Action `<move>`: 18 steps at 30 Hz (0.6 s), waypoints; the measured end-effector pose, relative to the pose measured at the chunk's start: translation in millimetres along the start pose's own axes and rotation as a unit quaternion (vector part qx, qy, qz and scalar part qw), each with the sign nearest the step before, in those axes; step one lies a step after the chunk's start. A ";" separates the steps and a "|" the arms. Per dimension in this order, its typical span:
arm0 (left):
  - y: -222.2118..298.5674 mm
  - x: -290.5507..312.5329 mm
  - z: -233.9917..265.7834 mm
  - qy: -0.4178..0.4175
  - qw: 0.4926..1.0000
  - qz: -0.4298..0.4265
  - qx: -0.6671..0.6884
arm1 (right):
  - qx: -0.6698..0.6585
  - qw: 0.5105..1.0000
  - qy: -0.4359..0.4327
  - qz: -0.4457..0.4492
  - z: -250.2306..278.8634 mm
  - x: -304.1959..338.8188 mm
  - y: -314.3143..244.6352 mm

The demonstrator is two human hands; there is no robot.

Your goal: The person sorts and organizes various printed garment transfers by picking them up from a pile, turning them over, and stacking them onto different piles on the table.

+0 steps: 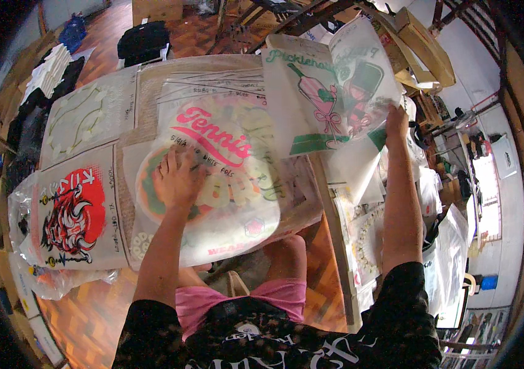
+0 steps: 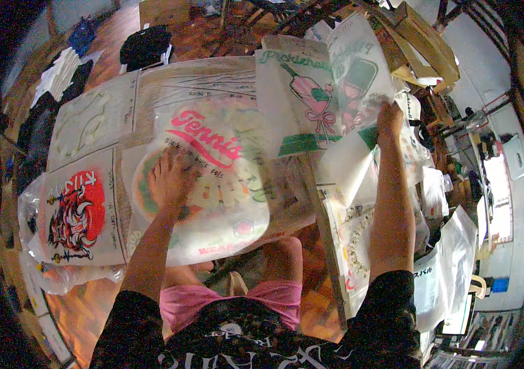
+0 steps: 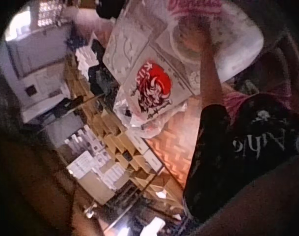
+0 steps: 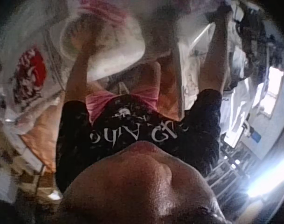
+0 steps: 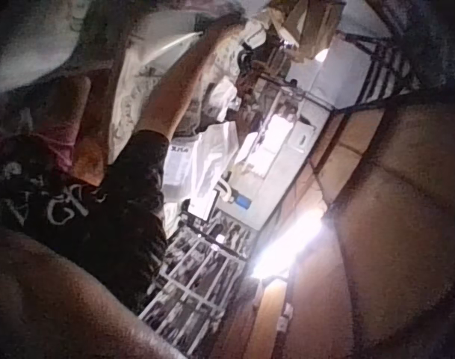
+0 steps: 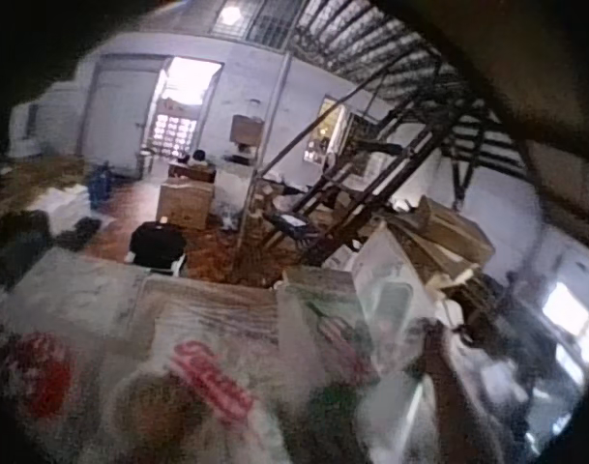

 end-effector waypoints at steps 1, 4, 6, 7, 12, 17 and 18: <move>-0.8 0.2 -2.6 -0.014 1.000 0.001 -0.005 | -0.043 0.999 0.003 -0.016 6.1 -1.3 0.1; 2.8 -0.4 -7.0 -0.043 0.999 -0.001 -0.020 | 0.017 0.999 0.016 0.044 39.3 -12.3 -10.2; 1.5 -0.3 -12.3 -0.048 0.998 0.000 -0.045 | -0.041 0.999 0.020 0.005 50.5 -21.9 -3.4; 1.0 -0.3 -12.5 -0.046 0.998 0.000 -0.041 | -0.024 0.999 0.027 -0.010 54.7 -26.1 -3.4; 2.9 -0.9 -8.1 -0.029 0.999 -0.009 -0.043 | -0.146 0.987 0.052 -0.044 77.5 -36.9 5.4; 10.9 -3.2 -2.0 -0.028 0.999 -0.013 -0.028 | -0.230 0.969 0.046 -0.082 95.3 -49.9 24.2; 10.8 -2.6 -0.7 -0.028 0.999 -0.013 -0.025 | -0.261 0.957 0.041 -0.120 92.6 -43.0 22.6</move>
Point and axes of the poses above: each hand's wrist, its own x-axis away from the middle knuckle, its own z-axis out of the back of the hand, y = z × x, the point moved 9 cm from there along -x, towards the middle knuckle, and after that the axes turned 7 degrees about -x, right-handed, at the moved point
